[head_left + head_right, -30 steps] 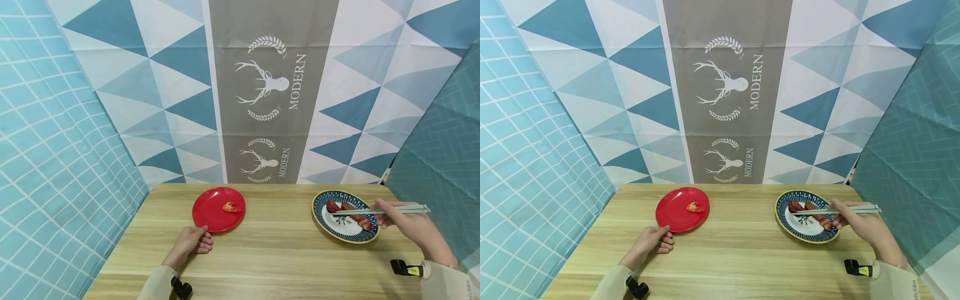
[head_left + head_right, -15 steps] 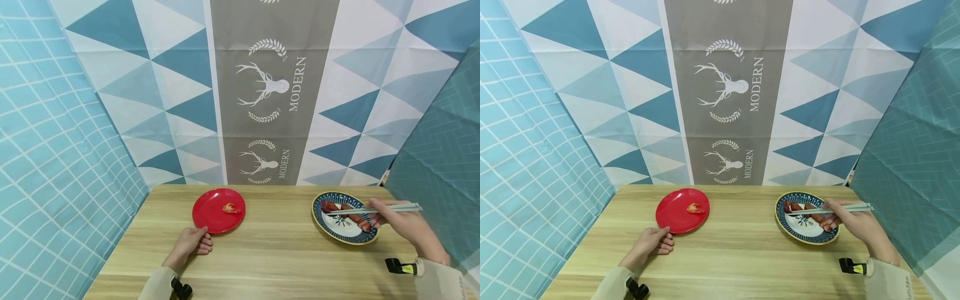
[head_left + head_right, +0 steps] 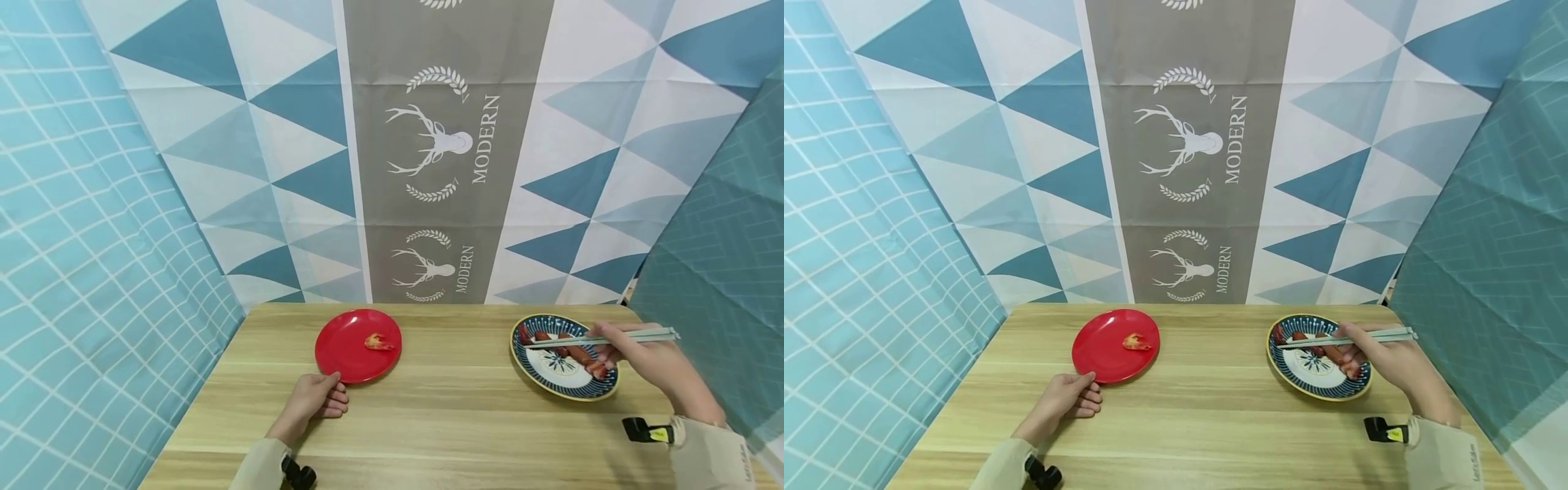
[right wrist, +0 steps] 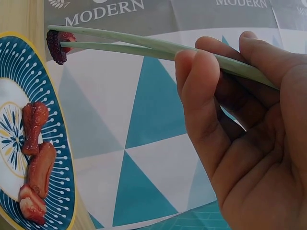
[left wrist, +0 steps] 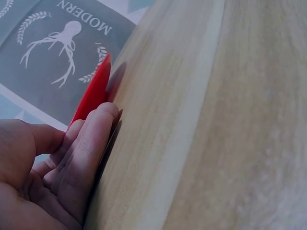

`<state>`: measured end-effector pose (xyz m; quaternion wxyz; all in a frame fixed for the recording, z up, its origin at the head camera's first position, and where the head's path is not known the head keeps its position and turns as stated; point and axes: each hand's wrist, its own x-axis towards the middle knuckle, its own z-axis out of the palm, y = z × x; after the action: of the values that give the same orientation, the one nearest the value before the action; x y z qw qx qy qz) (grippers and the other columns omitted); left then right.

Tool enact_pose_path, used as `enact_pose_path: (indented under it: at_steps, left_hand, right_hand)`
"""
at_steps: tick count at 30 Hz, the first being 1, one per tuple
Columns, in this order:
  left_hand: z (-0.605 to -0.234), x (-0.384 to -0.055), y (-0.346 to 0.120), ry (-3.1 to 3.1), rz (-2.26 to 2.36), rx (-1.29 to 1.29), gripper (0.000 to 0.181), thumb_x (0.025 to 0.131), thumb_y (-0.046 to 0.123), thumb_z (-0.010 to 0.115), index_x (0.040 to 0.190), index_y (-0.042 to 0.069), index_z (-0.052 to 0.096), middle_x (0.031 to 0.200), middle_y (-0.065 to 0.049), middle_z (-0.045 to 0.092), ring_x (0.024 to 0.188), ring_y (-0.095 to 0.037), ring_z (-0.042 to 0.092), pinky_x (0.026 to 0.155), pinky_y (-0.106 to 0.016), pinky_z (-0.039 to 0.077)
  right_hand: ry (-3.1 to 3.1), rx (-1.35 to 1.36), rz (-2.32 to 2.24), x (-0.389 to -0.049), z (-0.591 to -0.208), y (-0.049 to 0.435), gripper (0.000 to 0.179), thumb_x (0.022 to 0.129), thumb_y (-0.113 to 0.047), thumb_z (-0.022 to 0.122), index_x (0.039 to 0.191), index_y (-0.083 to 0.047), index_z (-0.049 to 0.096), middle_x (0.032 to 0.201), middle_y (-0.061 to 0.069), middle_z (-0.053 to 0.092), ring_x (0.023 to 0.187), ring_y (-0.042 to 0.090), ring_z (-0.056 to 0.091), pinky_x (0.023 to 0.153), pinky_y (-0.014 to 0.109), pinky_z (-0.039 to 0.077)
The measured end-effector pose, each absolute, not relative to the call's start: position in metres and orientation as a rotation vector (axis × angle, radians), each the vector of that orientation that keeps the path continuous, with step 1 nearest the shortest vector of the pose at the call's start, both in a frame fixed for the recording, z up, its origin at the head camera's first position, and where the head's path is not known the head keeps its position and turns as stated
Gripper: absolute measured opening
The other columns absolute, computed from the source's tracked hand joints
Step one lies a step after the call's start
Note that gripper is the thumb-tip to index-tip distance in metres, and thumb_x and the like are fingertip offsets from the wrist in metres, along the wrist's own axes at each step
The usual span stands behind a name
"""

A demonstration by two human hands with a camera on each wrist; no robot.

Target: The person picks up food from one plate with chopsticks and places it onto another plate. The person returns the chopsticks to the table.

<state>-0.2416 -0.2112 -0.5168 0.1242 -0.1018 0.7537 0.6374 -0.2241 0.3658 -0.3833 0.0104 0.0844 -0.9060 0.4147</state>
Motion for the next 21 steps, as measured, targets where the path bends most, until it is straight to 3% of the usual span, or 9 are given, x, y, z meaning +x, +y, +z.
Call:
enact_pose_path:
  at_steps: [21]
  left_hand:
    - [-0.514, -0.242, -0.211, 2.201, 1.841, -0.35, 0.038, 0.108, 0.028, 0.054, 0.1, -0.008, 0.067, 0.078, -0.013, 0.072, 0.065, -0.019, 0.074, 0.065, -0.034, 0.066]
  right_hand:
    - [-2.693, 0.531, 1.372, -0.229, -0.39, 0.354, 0.041, 0.113, -0.019, 0.039, 0.115, 0.014, 0.062, 0.075, 0.002, 0.073, 0.063, 0.02, 0.07, 0.057, 0.034, 0.061]
